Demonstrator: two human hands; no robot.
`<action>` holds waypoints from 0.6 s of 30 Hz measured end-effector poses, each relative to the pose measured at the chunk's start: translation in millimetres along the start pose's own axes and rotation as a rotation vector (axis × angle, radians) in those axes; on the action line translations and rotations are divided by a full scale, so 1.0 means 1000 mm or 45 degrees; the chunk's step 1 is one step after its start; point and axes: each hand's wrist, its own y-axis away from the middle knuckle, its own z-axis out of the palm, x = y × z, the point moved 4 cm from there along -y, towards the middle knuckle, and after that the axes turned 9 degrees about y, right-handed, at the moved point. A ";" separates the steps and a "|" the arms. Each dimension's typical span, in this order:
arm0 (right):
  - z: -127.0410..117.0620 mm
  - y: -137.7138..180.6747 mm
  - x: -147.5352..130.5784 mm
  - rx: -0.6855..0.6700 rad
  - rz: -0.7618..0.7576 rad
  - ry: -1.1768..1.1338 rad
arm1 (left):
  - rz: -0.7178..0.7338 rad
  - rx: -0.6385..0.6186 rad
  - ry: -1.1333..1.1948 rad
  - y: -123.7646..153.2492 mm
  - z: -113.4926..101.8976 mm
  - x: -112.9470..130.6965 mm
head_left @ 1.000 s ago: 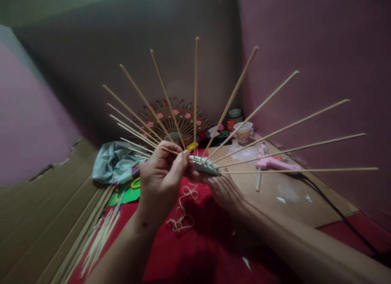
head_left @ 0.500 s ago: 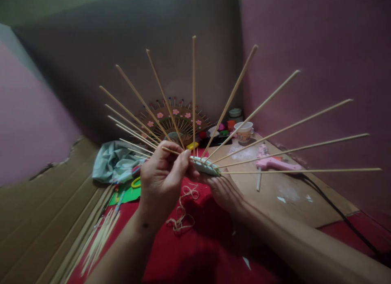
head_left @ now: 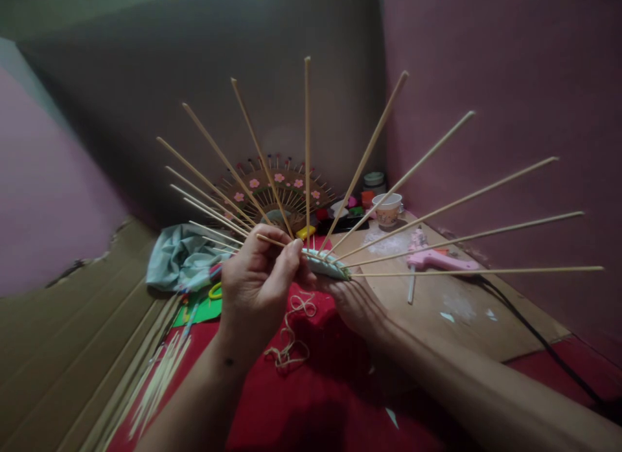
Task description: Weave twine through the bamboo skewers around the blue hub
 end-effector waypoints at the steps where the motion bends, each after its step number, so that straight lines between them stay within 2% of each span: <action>1: 0.000 -0.001 -0.002 0.000 0.014 -0.005 | 0.008 -0.015 -0.012 0.000 0.000 0.000; 7: -0.001 -0.002 -0.013 -0.007 -0.009 -0.012 | 0.074 -0.048 -0.193 0.004 0.001 0.004; 14: 0.006 0.009 0.011 0.005 -0.059 0.081 | 0.074 -0.092 -0.338 0.003 0.001 0.006; 18: 0.008 0.012 0.014 0.020 -0.128 0.123 | 0.106 -0.162 -0.392 0.001 -0.002 0.003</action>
